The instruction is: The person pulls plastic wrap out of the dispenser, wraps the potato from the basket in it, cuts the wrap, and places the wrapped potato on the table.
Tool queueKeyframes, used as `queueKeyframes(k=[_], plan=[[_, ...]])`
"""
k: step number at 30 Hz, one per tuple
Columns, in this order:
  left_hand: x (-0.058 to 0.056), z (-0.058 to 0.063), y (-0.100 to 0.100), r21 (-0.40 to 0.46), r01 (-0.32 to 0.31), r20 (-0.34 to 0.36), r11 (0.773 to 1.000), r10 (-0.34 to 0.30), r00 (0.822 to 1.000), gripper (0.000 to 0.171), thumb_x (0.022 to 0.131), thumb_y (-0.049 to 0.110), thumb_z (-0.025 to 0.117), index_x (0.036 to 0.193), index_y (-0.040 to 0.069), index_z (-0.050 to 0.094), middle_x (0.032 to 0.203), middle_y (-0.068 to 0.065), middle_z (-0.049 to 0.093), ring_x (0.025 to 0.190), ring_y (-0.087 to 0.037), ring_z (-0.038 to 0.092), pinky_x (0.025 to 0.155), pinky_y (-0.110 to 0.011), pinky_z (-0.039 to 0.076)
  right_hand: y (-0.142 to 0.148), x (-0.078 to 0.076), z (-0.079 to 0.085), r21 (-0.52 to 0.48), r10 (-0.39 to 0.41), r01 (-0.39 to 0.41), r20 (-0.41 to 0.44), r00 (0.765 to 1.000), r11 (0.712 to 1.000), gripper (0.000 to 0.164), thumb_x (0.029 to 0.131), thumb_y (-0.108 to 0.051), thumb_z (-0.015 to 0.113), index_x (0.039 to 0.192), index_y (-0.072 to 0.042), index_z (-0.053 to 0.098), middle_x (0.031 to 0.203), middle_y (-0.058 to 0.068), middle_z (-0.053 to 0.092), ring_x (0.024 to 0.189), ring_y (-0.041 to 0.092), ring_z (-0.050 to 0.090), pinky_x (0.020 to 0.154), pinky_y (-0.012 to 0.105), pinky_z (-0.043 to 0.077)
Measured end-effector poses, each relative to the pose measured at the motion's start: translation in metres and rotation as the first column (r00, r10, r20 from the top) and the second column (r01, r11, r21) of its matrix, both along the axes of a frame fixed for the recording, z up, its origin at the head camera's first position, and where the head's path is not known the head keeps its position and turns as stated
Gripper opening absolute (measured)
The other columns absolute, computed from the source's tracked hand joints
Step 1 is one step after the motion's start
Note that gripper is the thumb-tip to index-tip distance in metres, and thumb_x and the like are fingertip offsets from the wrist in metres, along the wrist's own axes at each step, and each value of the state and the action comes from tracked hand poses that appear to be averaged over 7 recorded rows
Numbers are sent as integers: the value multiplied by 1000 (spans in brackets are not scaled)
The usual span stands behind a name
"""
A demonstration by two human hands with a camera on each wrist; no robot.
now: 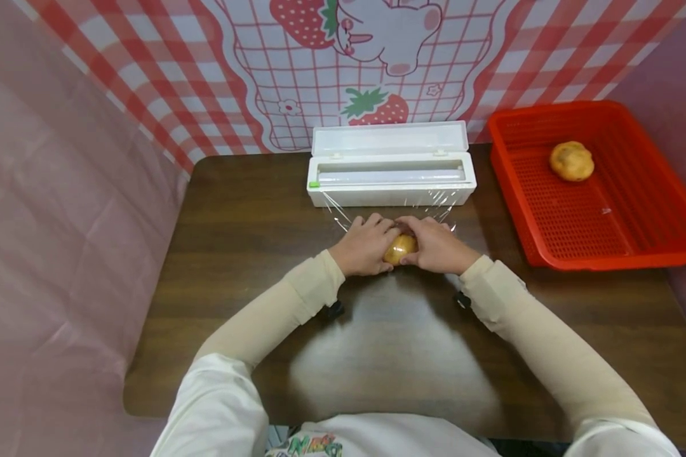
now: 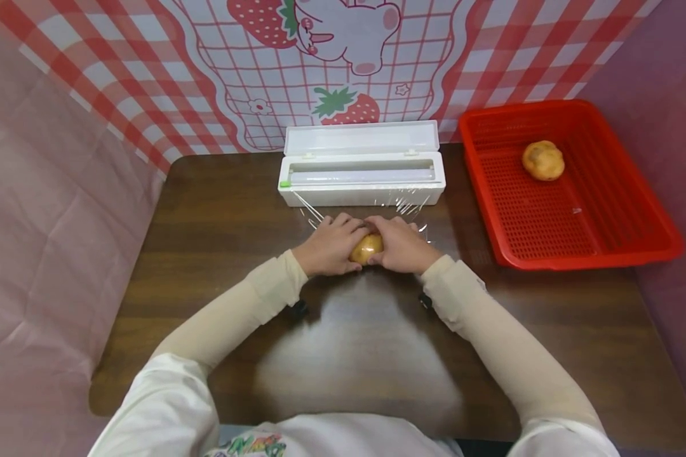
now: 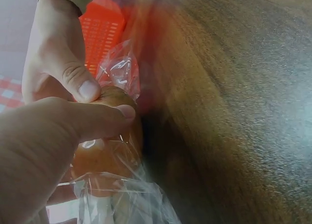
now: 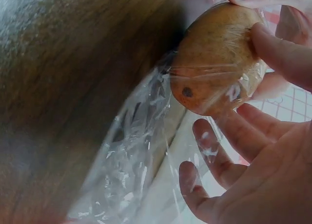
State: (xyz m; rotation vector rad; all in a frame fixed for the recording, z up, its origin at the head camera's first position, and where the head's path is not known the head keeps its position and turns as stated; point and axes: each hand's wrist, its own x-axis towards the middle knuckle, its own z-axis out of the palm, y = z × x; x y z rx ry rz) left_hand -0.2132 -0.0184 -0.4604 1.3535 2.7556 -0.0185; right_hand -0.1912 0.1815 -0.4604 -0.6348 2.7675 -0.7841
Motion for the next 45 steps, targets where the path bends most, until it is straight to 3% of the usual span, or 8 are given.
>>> queueKeyframes(k=[18,27,33,35,37,42,43,45], plan=[[-3,-4,-22,50,-23,9,998,22,1000,82,88,53,72,153,12,42,137,-7,50,119,-26,43,89,-39,41,-11,-17,12,52,65,-62,-70,995,997,65,89,-36,74,141,-1,55,139,22,57,124,44,51,102,65,37],[1,-4,-28,65,-33,-63,997,37,997,83,88,64,67,152,18,43,148,-9,43,123,-29,45,90,-43,43,-50,-56,64,152,106,-96,-60,993,984,55,95,-29,66,142,-5,55,142,20,55,129,43,47,105,64,34],[0,3,-51,190,-133,-66,973,148,987,67,96,59,58,146,16,52,146,-10,46,130,-30,42,97,-45,42,-88,-87,68,278,168,-144,-63,984,950,50,96,-26,58,143,-11,56,144,20,52,129,43,48,101,67,39],[-8,5,-65,283,-220,-51,933,244,968,54,97,47,62,138,12,60,135,-10,54,124,-29,46,95,-44,43,-97,-95,66,326,187,-155,-69,980,933,55,93,-22,58,147,-14,52,147,21,48,129,44,47,101,65,39],[-20,6,-81,400,-336,6,853,364,931,41,97,36,66,128,9,67,123,-11,58,115,-29,50,92,-42,45,-105,-101,65,368,204,-165,-70,976,915,63,90,-18,58,152,-19,47,151,22,42,131,45,43,102,65,38],[-59,8,-115,616,-565,318,549,483,816,43,90,27,79,126,6,68,120,-15,55,113,-30,48,95,-39,43,-119,-111,65,427,250,-207,-48,967,880,84,82,-8,59,159,-28,32,159,24,26,138,48,32,103,67,34],[-66,8,-119,624,-587,369,515,468,803,47,87,28,81,128,7,67,123,-16,52,116,-30,46,98,-40,41,-121,-112,64,434,258,-214,-44,965,875,87,81,-7,59,160,-29,30,160,25,23,139,48,31,103,68,34],[-78,7,-126,619,-605,425,501,433,794,54,84,31,85,129,9,67,129,-16,47,121,-30,39,103,-40,37,-126,-114,62,447,279,-230,-44,959,865,90,81,-6,61,160,-31,27,161,25,20,140,49,28,104,69,33]])
